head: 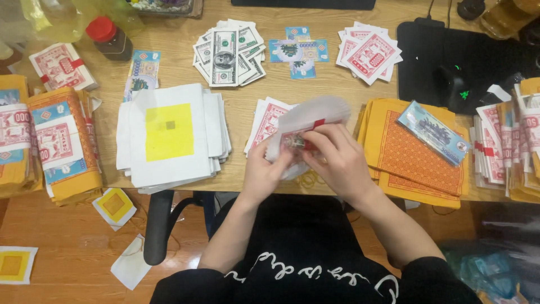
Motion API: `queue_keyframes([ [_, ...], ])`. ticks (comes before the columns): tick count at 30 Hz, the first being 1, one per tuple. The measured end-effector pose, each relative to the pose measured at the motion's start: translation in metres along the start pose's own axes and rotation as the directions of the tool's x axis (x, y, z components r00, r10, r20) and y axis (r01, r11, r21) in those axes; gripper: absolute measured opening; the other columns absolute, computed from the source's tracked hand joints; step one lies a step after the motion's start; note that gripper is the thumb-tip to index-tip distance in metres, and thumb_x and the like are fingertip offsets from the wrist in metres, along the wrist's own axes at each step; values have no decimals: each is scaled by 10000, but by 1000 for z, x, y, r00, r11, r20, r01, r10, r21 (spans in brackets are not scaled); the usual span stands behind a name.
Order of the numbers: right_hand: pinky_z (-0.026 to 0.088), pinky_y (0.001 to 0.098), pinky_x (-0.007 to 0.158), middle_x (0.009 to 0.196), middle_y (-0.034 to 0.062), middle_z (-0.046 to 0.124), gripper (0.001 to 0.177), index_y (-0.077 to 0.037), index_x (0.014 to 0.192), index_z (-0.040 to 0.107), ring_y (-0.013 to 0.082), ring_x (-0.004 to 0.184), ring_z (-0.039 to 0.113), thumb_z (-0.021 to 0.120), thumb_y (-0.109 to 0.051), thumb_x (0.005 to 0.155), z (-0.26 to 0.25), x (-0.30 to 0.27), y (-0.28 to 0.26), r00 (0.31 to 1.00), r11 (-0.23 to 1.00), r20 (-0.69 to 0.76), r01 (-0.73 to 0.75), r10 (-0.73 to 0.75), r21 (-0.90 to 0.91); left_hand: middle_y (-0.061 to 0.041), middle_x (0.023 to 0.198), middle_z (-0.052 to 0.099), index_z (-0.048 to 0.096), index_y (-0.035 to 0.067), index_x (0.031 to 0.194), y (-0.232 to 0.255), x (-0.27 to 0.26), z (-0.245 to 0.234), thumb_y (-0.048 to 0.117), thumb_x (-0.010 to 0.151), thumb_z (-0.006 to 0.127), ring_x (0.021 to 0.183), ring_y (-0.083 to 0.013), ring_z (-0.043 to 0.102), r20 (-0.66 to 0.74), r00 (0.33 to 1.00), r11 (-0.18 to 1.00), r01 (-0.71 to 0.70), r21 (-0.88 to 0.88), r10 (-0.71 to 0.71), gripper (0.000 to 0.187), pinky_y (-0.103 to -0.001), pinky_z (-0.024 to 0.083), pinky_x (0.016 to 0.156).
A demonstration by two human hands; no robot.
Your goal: The person sorts and counts stacks of paper money on a wooden table. They handle both green US dollar bills and red Vietnamese dong bills, fanning them out and stacking them into neat piles.
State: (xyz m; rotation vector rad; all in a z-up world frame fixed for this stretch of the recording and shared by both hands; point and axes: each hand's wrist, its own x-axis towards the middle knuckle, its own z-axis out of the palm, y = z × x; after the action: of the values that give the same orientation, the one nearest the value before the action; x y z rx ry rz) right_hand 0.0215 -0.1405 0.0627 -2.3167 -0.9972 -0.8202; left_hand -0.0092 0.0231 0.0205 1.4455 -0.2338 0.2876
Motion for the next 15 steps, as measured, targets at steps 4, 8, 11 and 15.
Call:
queue_keyframes([
  [4, 542, 363, 763, 931, 66, 632, 272, -105, 1078, 682, 264, 874, 654, 763, -118, 818, -11, 2, 20, 980, 997, 191, -44, 56, -69, -127, 838, 716, 711, -5, 957, -34, -2, -43, 152, 833, 754, 791, -144, 606, -352, 932, 996, 90, -4, -86, 205, -328, 533, 696],
  [8, 507, 408, 792, 872, 86, 687, 264, -91, 1129, 652, 289, 913, 671, 672, -214, 896, -14, -8, 61, 791, 935, 543, -98, 281, -342, -57, 1024, 714, 650, 46, 1149, 9, 18, -75, 49, 882, 713, 906, -129, 680, -681, 730, 931, -209, -298, -54, 274, -320, 563, 856],
  [11, 453, 425, 862, 923, 97, 727, 248, -103, 1099, 660, 297, 970, 670, 644, -249, 898, -7, -12, 70, 658, 919, 665, -111, 353, -378, -86, 1076, 710, 639, 62, 1190, 25, 14, -88, 57, 908, 698, 968, -169, 697, -705, 704, 918, -214, -333, -92, 289, -339, 575, 895],
  [15, 432, 371, 806, 934, 27, 720, 222, -170, 1090, 683, 229, 973, 657, 645, -281, 901, 6, -24, 79, 615, 907, 699, -68, 366, -415, -21, 1037, 712, 670, 90, 1140, 23, 16, -71, 74, 878, 739, 940, -112, 685, -704, 697, 924, -164, -344, -139, 271, -274, 553, 857],
])
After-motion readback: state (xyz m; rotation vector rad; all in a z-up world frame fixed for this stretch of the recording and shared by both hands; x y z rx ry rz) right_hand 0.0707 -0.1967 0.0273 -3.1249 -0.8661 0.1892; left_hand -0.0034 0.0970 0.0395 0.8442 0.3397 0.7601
